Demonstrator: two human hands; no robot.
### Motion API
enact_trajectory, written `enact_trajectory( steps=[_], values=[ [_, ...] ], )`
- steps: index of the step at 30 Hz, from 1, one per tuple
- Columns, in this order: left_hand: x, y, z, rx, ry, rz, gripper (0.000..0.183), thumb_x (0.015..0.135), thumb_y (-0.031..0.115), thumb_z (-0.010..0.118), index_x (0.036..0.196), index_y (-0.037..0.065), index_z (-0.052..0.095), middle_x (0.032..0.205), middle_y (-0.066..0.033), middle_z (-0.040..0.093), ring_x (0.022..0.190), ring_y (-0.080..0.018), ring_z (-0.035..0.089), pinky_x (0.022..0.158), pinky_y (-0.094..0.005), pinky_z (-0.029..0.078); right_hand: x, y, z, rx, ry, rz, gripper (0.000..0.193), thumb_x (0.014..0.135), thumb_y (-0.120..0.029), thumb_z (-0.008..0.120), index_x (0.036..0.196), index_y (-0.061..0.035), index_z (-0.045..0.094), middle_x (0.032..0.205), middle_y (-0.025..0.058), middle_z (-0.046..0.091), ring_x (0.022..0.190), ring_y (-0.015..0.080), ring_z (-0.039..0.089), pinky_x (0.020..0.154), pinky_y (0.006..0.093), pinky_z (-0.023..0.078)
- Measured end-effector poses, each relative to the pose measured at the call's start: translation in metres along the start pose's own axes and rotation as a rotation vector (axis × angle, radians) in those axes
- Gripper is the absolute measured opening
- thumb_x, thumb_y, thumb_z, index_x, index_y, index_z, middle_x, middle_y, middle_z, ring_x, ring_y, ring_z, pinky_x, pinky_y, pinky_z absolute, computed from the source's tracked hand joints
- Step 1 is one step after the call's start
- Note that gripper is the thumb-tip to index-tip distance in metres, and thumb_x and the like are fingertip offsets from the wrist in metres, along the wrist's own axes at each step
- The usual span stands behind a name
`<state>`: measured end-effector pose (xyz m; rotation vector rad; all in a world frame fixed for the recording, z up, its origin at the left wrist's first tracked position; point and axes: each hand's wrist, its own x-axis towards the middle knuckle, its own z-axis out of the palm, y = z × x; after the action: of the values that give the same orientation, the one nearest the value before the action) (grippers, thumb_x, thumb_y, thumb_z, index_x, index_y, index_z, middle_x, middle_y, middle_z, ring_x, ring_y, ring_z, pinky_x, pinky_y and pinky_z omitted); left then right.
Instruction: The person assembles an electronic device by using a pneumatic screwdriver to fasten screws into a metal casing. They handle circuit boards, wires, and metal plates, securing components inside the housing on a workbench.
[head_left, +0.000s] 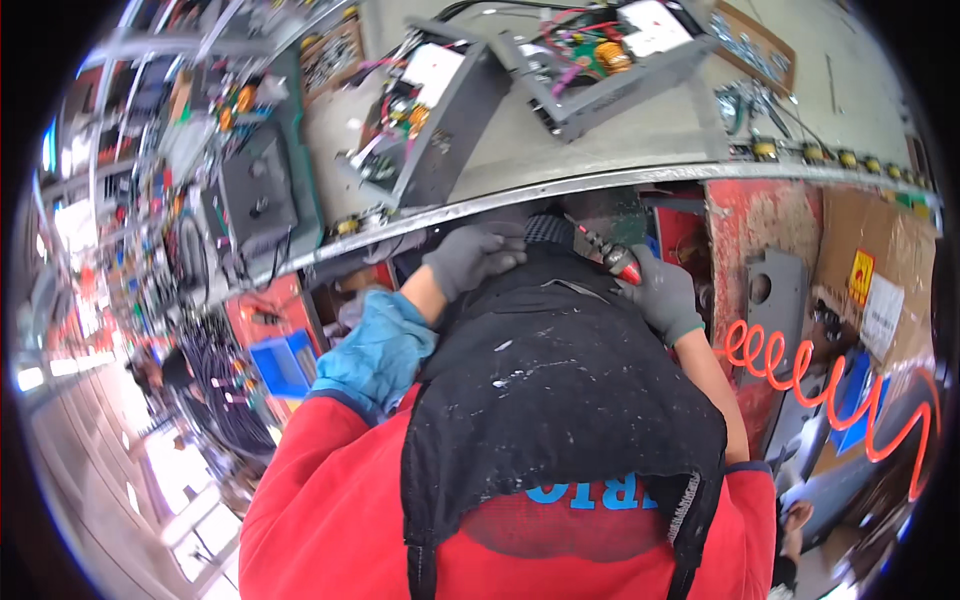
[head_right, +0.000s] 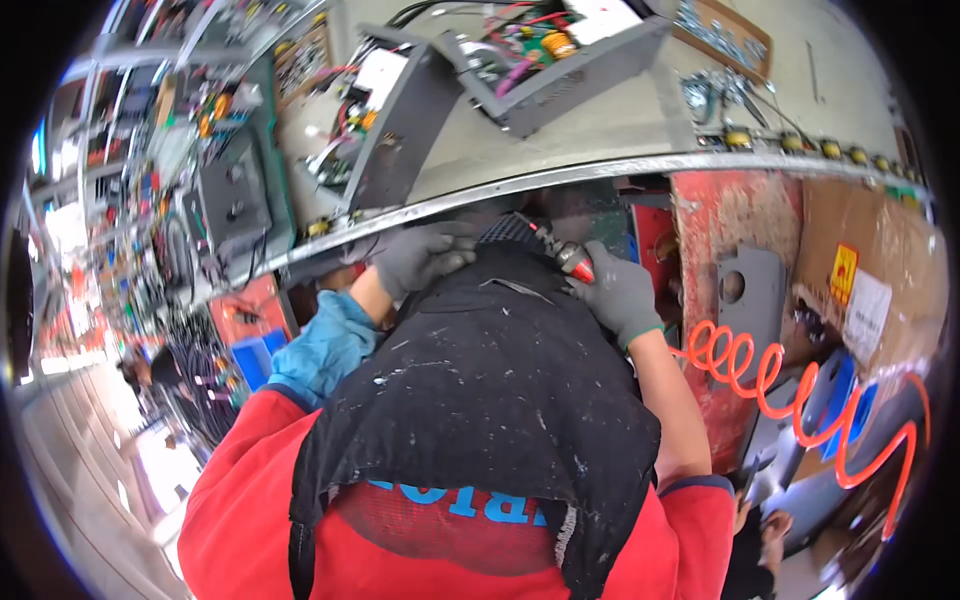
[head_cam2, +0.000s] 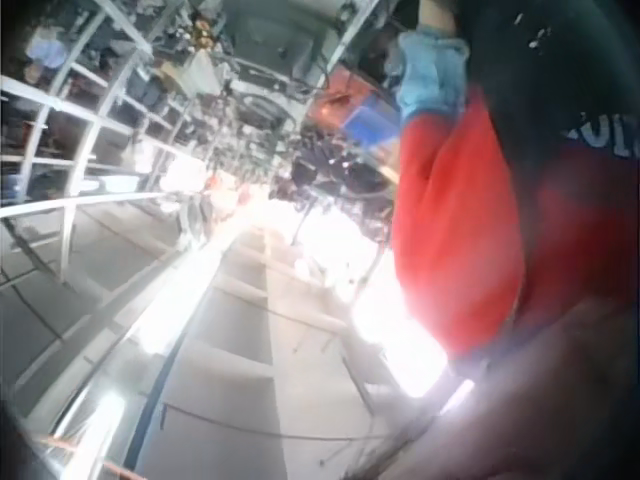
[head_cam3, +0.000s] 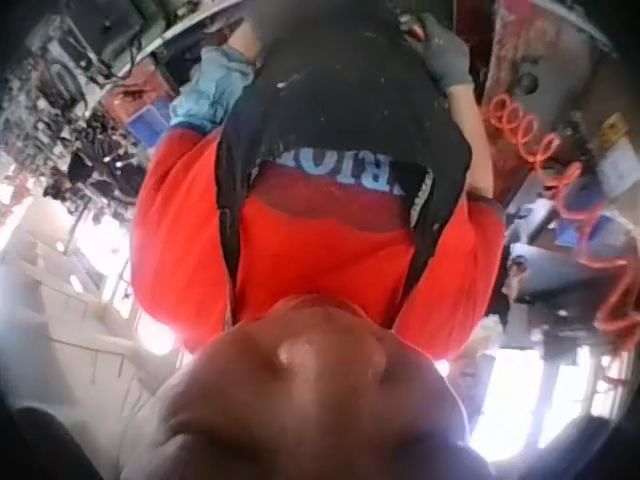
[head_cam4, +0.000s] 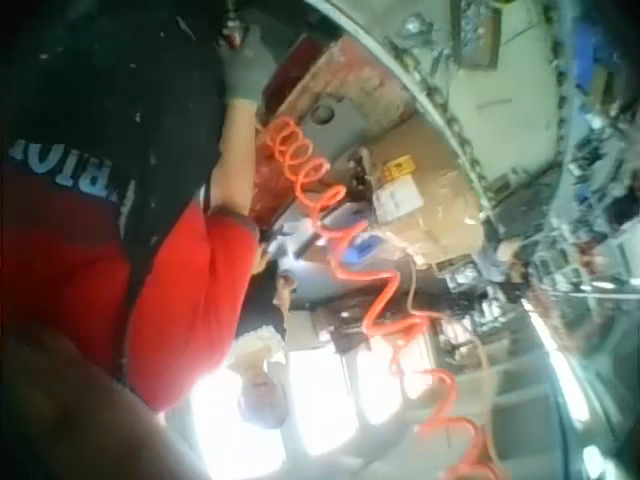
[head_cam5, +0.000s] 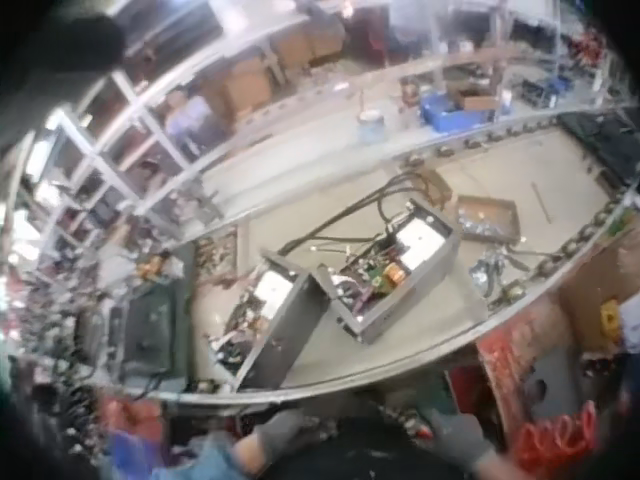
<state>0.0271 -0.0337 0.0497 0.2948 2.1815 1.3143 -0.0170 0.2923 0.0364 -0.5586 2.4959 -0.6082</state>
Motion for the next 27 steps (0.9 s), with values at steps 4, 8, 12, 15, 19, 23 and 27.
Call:
enact_trajectory(
  steps=[4,8,12,15,19,23,27],
  values=[
    [-0.02,-0.007,0.05,-1.273,0.309,-0.499,0.041,0.09,0.015,0.056,0.127,-0.001,0.049,0.11,-0.0126,0.062,0.1,-0.0227,0.061,0.086,-0.0304,0.049,-0.002,-0.019,0.011,-0.056,-0.084,-0.175,0.051,0.069,-0.029,0.072,0.113,-0.0149,0.05,0.082,0.0138,0.064,0.074,0.0356,0.062,0.061,0.0448,0.047],
    [-0.042,-0.006,0.071,-1.279,0.439,-0.593,0.041,0.091,0.022,0.059,0.125,0.001,0.051,0.105,-0.0104,0.063,0.092,-0.0185,0.061,0.079,-0.0274,0.05,-0.001,-0.023,0.022,-0.104,-0.108,-0.431,0.045,0.072,-0.021,0.068,0.113,-0.0158,0.05,0.087,0.0103,0.064,0.076,0.0318,0.063,0.061,0.0428,0.047],
    [-0.055,-0.029,0.085,-1.267,0.431,-0.57,0.042,0.091,0.026,0.059,0.124,0.001,0.052,0.099,-0.0079,0.063,0.084,-0.0156,0.061,0.074,-0.0266,0.049,0.004,-0.031,0.03,-0.238,-0.053,-0.534,0.035,0.078,-0.017,0.06,0.112,-0.0163,0.051,0.086,0.007,0.064,0.076,0.0261,0.064,0.064,0.0381,0.047],
    [-0.058,-0.038,0.076,-1.197,0.424,-0.527,0.041,0.091,0.027,0.058,0.123,0.001,0.053,0.096,-0.0068,0.062,0.082,-0.0149,0.059,0.073,-0.0266,0.048,0.014,-0.043,0.028,-0.322,-0.058,-0.539,0.032,0.081,-0.013,0.054,0.113,-0.0167,0.052,0.088,0.0055,0.064,0.077,0.0248,0.064,0.064,0.0369,0.046],
    [-0.071,-0.045,0.042,-1.212,0.535,-0.538,0.031,0.092,0.019,0.055,0.117,0.0,0.059,0.097,-0.0095,0.064,0.081,-0.0163,0.06,0.073,-0.0278,0.048,0.036,-0.047,0.027,-0.416,-0.077,-0.515,0.036,0.078,-0.023,0.061,0.112,-0.0184,0.052,0.092,0.0066,0.063,0.082,0.024,0.063,0.072,0.0374,0.044],
    [-0.089,-0.066,0.001,-1.309,0.517,-0.437,0.033,0.091,0.015,0.053,0.119,-0.001,0.056,0.101,-0.0107,0.063,0.084,-0.0183,0.059,0.076,-0.0287,0.049,0.056,-0.055,-0.009,-0.494,-0.137,-0.376,0.047,0.07,-0.031,0.071,0.111,-0.0193,0.053,0.097,0.0056,0.062,0.091,0.0227,0.062,0.084,0.0415,0.04],
    [-0.1,-0.132,-0.022,-1.452,0.36,-0.343,0.035,0.087,0.007,0.047,0.121,-0.003,0.052,0.106,-0.0134,0.061,0.092,-0.0213,0.058,0.079,-0.0299,0.049,0.067,-0.035,-0.032,-0.618,-0.124,-0.192,0.037,0.075,-0.027,0.065,0.109,-0.0181,0.055,0.102,0.0059,0.06,0.1,0.0233,0.058,0.097,0.0436,0.035]
  ],
)
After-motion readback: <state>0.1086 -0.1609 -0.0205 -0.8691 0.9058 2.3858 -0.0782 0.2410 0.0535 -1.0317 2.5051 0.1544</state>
